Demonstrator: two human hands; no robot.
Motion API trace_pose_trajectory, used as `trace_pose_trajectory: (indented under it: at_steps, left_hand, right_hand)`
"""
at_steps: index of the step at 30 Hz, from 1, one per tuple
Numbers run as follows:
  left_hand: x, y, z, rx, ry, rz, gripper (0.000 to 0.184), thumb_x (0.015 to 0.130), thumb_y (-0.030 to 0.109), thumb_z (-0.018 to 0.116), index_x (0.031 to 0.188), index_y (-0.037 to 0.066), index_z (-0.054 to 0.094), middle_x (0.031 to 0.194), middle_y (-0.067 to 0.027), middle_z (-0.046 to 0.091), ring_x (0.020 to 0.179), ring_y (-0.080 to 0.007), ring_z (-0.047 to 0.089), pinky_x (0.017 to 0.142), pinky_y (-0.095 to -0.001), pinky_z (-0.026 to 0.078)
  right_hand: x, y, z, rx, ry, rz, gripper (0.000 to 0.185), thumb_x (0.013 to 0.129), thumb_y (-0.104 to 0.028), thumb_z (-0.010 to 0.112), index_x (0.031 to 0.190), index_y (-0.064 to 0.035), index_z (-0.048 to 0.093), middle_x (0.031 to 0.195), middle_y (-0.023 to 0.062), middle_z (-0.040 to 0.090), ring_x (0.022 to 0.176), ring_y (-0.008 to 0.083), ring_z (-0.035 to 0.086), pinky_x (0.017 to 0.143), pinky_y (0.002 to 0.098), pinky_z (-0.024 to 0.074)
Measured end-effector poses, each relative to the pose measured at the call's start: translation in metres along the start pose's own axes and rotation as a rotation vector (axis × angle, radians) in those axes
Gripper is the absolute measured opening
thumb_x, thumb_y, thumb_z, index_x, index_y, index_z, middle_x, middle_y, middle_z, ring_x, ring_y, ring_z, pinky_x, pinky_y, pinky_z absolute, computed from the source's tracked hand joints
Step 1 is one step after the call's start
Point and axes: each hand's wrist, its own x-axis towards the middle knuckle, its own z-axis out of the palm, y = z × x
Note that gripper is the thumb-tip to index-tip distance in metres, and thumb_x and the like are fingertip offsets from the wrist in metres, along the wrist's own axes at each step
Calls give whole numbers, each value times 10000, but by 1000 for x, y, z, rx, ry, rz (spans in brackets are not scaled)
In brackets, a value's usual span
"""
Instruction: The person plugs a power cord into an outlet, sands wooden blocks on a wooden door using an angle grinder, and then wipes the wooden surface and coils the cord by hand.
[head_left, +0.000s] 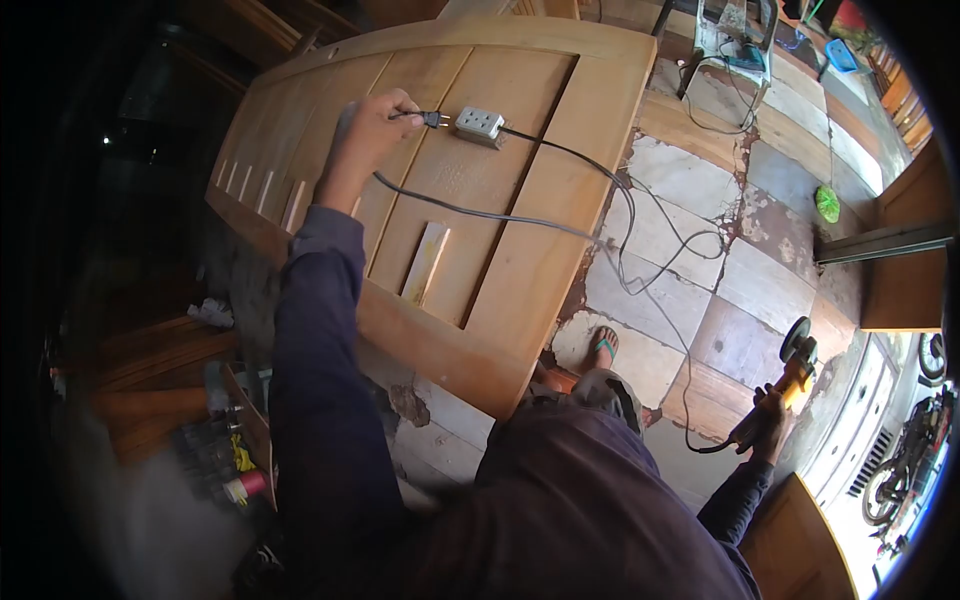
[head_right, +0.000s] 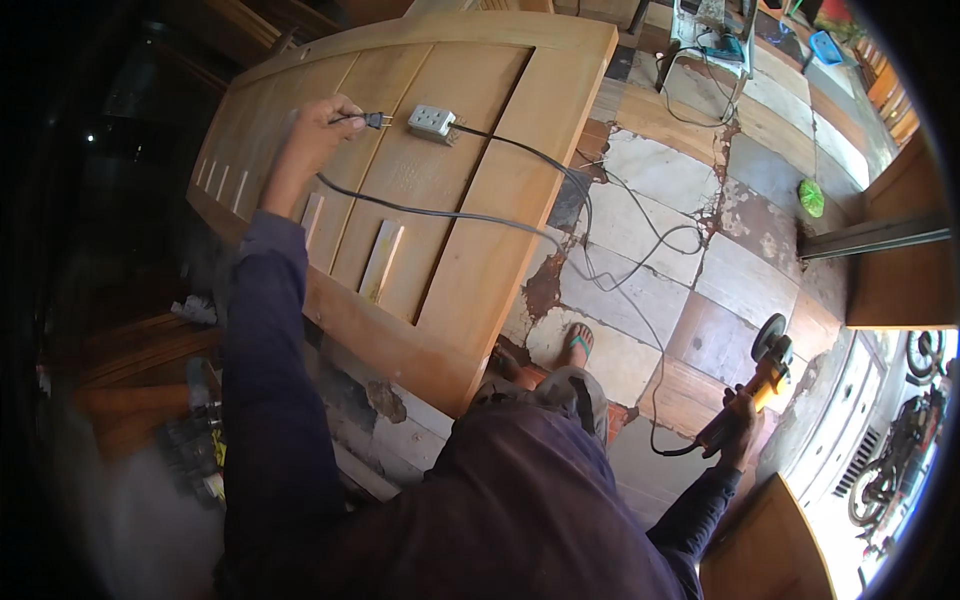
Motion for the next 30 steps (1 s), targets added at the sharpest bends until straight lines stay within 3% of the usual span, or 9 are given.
trace_pose_trajectory:
  at_steps: [1,3,4,5,7,12,16,22,30]
  left_hand:
    - [6,8,13,51,8,-48,120,903,153,823,967,71,763,747,-22,679,716,-86,601,665,-307,478]
    - [33,-10,43,173,2,-69,142,884,203,831,973,100,789,883,-92,754,840,-220,709,747,-386,543]
    - [46,-15,54,235,1,-82,155,874,228,835,975,115,802,950,-127,792,903,-288,763,788,-425,576]
    - [54,-13,59,267,5,-70,151,873,223,833,980,120,805,978,-136,791,934,-320,760,813,-444,581]
    - [65,-8,66,335,11,-48,148,870,214,828,991,131,811,1035,-153,789,996,-384,753,864,-481,592]
    - [84,0,77,484,3,-115,160,911,201,760,1034,114,815,1100,-199,776,1065,-402,747,925,-503,596]
    - [95,-11,81,528,-42,-89,193,939,211,710,1046,94,819,1113,-220,771,1077,-414,745,924,-515,600]
    - [102,-2,76,619,-155,-18,217,937,215,704,1026,52,816,1076,-219,778,1042,-421,752,892,-503,615]
    - [127,1,88,613,-130,-48,270,949,189,680,1114,12,800,1179,-286,738,1140,-433,726,934,-510,600]
  right_hand:
    - [-10,7,9,14,8,5,622,888,-353,801,1285,82,600,1137,179,706,984,274,744,908,376,606]
    - [-29,19,31,74,18,32,612,885,-365,796,1276,66,609,1058,145,704,891,239,727,829,349,597]
    - [-43,15,45,55,-1,3,585,913,-401,776,1231,70,636,1055,155,691,902,243,723,858,357,606]
    - [-52,19,57,103,20,22,560,874,-365,785,1230,38,632,946,116,702,823,202,706,753,323,570]
    - [-63,20,67,51,-38,117,548,863,-376,785,1206,25,639,905,110,700,785,195,691,724,315,563]
    - [-86,16,93,18,-49,139,503,838,-345,767,1173,5,630,881,92,687,774,195,682,707,327,562]
    - [-80,28,89,-12,-93,129,540,856,-408,765,1181,2,632,867,78,676,767,182,667,685,312,539]
    - [-75,18,96,-8,-96,127,519,843,-386,762,1170,-3,636,849,85,675,739,184,662,656,314,534]
    - [-73,9,107,-9,-105,153,506,834,-370,767,1154,0,638,851,77,669,748,186,665,674,320,539]
